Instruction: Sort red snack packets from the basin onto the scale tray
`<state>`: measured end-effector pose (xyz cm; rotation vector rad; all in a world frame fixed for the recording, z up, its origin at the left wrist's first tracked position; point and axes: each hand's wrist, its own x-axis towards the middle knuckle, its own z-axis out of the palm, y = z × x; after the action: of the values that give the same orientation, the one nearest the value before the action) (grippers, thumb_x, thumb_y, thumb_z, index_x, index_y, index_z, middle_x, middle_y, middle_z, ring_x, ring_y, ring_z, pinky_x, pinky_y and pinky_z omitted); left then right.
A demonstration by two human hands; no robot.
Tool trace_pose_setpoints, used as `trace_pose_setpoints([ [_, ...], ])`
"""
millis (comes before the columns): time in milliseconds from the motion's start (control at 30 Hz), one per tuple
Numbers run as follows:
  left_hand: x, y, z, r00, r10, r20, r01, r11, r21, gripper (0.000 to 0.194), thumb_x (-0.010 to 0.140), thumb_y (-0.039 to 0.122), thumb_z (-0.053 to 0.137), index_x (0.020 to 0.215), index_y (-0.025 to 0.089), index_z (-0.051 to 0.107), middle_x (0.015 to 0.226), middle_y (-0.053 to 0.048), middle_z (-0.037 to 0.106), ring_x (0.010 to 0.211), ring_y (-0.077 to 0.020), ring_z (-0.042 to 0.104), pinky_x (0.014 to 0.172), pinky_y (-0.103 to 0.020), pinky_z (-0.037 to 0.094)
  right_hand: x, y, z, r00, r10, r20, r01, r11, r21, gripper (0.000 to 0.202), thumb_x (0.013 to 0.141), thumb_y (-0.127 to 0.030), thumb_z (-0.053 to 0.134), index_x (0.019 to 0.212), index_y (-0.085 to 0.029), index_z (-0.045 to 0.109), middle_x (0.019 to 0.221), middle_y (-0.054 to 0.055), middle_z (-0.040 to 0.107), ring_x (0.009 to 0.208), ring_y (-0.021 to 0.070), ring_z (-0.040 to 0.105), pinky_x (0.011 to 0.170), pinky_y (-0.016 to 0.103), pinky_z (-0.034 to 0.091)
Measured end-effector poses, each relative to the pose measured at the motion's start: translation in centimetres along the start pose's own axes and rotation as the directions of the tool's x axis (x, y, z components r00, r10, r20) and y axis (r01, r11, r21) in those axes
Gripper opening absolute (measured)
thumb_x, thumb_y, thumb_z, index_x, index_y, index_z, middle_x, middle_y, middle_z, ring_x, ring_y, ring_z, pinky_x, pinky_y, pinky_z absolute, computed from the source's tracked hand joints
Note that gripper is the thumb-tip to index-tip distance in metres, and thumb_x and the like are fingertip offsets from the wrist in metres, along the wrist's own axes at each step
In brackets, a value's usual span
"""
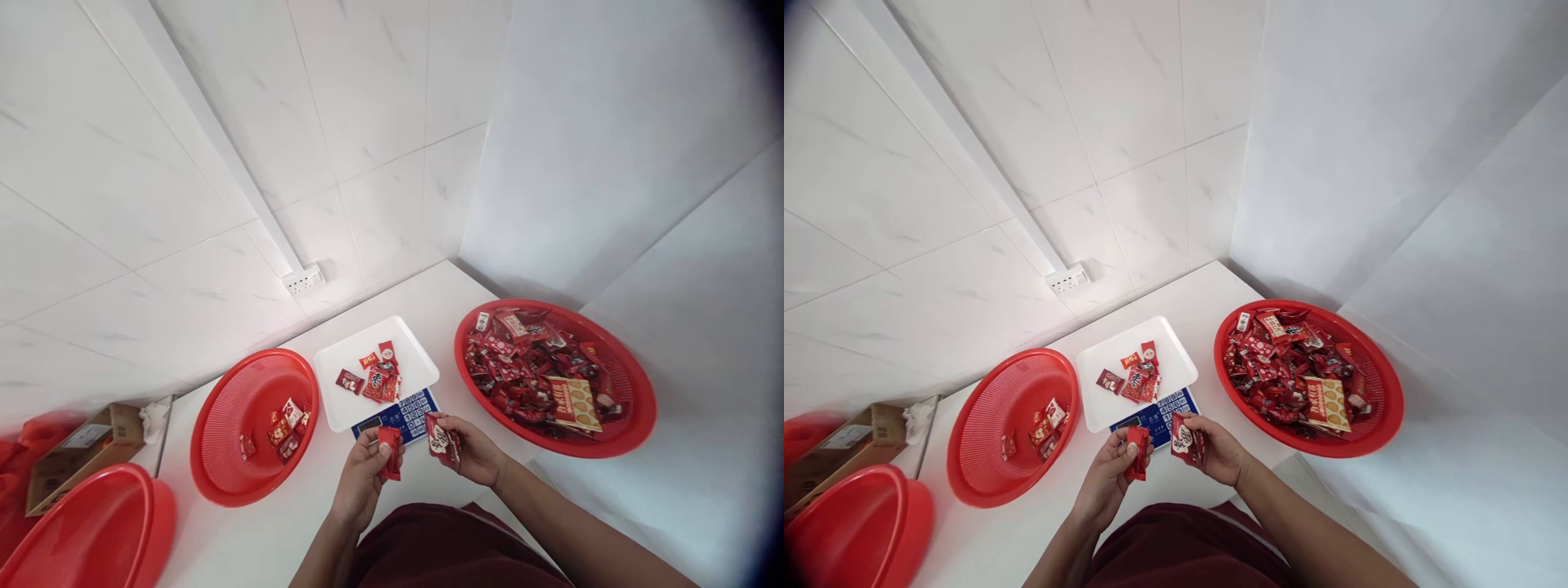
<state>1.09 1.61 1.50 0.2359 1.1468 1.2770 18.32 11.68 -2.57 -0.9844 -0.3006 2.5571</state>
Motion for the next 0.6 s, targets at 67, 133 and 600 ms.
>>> trace_pose_setpoints([
  [67,0.0,0.2,0.2,1.0,-0.013,-0.005,0.014,1.0,0.022,0.03,0.067,0.03,0.07,0.092,0.02,0.055,0.088,-0.004,0.065,0.084,-0.0171,0.062,0.076,-0.03,0.046,0.0,-0.1,-0.3,0.995,0.032,0.098,-0.034,0.999,0.014,0.021,0.067,-0.024,0.062,0.085,-0.021,0.052,0.064,-0.004,0.064,0.054,0.0146,0.064,0.045,0.023,0.045],
  [133,0.0,0.4,0.5,1.0,-0.011,-0.028,0.013,0.997,0.075,0.03,0.069,0.033,0.068,0.093,0.022,0.054,0.091,-0.002,0.064,0.081,-0.017,0.061,0.074,-0.033,0.048,-0.1,-0.2,-0.3,0.985,0.04,0.17,-0.043,0.999,0.013,0.024,0.068,-0.028,0.063,0.088,-0.021,0.051,0.07,-0.002,0.065,0.059,0.0165,0.065,0.046,0.023,0.045],
  [600,0.5,-0.8,0.6,0.785,0.538,0.307,-0.51,0.279,0.814,0.018,0.076,0.02,0.051,0.082,0.025,0.068,0.1,-0.008,0.06,0.096,-0.0218,0.057,0.082,-0.037,0.048,-0.6,0.6,2.7,0.992,0.031,0.119,0.029,0.883,-0.468,0.036,0.065,-0.048,0.065,0.07,-0.015,0.052,0.053,-0.003,0.058,0.035,0.0038,0.042,0.035,0.017,0.028],
])
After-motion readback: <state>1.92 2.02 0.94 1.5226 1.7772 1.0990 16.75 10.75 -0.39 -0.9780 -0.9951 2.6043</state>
